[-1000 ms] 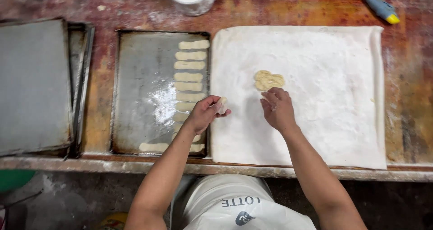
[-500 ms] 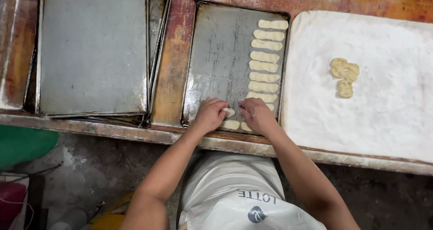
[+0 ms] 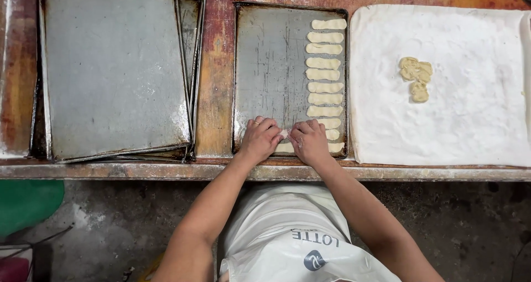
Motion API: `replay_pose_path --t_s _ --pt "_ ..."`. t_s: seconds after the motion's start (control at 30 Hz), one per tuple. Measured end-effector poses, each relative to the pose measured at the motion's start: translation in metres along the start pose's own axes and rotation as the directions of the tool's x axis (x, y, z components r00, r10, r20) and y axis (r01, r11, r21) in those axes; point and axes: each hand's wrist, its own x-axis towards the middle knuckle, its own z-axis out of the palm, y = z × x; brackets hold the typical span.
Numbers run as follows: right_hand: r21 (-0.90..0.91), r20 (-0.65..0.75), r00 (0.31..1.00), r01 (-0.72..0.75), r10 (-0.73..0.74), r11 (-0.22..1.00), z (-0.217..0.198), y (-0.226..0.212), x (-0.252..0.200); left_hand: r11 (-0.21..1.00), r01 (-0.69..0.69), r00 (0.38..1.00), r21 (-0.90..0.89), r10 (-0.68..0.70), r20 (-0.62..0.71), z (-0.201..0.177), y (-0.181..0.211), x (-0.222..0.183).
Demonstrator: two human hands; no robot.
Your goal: Arranging small pieces of dough onto metal baking trays in a bakery production area.
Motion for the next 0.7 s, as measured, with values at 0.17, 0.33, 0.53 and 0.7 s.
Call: replay_pose_path --t_s 0.17,0.33,0.53,0.7 --pt "-0.053 -0.085 0.996 -0.003 -0.002 0.999 -0.007 -0.010 -0.004 0.998 -0.059 0.995 0.025 0.061 -0.083 -0.002 -0.001 -0.005" --pt "-0.024 0.503 0.857 -0.110 0.107 0.994 -0.076 -0.057 0.014 0.977 0.182 0.948 -0.109 -0.146 0.282 -0.069 0.065 0.002" --pt "-0.213 0.695 0.703 -0.002 0.153 0.977 -0.103 -0.067 0.025 0.943 0.215 0.693 0.253 -0.330 0.641 -0.105 0.092 0.016" --pt "-0.152 0.751 0.646 -0.036 0.139 0.988 -0.102 -0.054 0.025 0.906 0.250 0.660 0.343 -0.418 0.624 -0.101 0.097 0.017"
